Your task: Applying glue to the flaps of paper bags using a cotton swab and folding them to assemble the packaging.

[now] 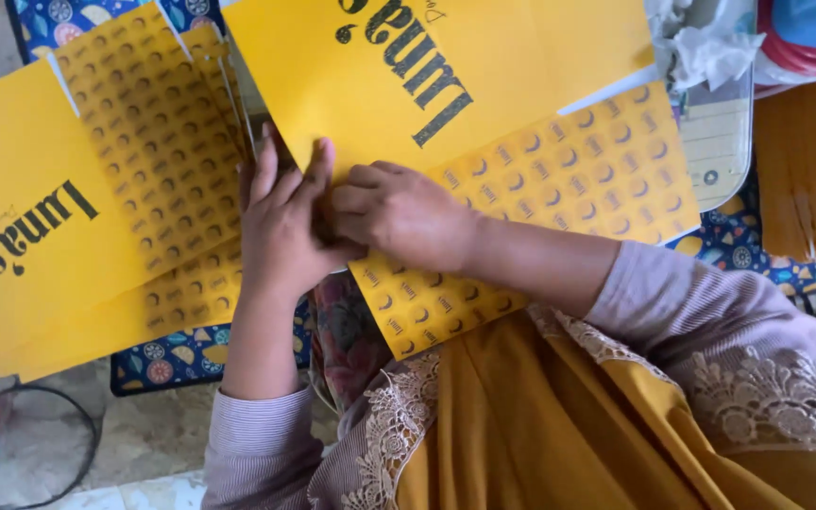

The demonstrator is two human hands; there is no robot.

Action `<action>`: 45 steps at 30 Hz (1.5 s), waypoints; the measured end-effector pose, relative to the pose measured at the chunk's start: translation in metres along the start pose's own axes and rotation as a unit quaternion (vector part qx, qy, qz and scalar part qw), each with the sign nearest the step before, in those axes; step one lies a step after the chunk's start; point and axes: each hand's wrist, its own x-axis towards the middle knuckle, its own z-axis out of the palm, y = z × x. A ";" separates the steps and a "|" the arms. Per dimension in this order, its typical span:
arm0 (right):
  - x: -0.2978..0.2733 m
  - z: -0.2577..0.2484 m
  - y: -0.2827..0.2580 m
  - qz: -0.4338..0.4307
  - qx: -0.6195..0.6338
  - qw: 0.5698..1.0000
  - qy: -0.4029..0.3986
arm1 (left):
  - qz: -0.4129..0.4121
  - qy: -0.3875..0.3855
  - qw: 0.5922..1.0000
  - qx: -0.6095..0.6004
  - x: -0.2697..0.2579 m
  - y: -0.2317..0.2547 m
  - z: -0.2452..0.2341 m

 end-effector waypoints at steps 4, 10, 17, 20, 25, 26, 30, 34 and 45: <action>-0.038 -0.039 0.027 0.012 0.024 1.000 -0.013 | -0.002 0.017 1.000 -0.027 -0.001 0.001 0.002; -0.120 -0.100 0.079 0.093 -0.012 0.995 -0.034 | 0.040 0.034 0.998 -0.036 -0.002 -0.002 0.003; -0.155 -0.123 0.100 0.129 -0.085 0.987 -0.049 | 0.033 0.041 0.998 -0.040 -0.002 -0.002 0.005; -0.121 -0.092 0.072 0.127 -0.037 0.991 -0.022 | 0.029 0.039 0.999 -0.023 0.000 0.000 0.001; -0.035 -0.025 0.021 0.064 0.008 0.998 0.030 | 0.020 0.026 0.999 -0.024 0.000 0.002 -0.003; -0.021 -0.015 0.015 0.036 0.012 0.999 0.016 | 0.008 0.012 1.000 -0.016 -0.002 0.000 0.000; -0.002 0.005 0.003 0.000 -0.052 0.999 -0.002 | -0.012 -0.005 1.000 0.003 -0.001 0.006 -0.003; -0.023 -0.010 0.016 0.005 -0.027 1.000 -0.004 | 0.003 0.000 1.000 -0.008 0.001 0.006 -0.005; -0.123 -0.137 0.074 0.118 -0.164 0.974 -0.104 | -0.020 -0.046 0.999 -0.016 0.000 0.010 -0.011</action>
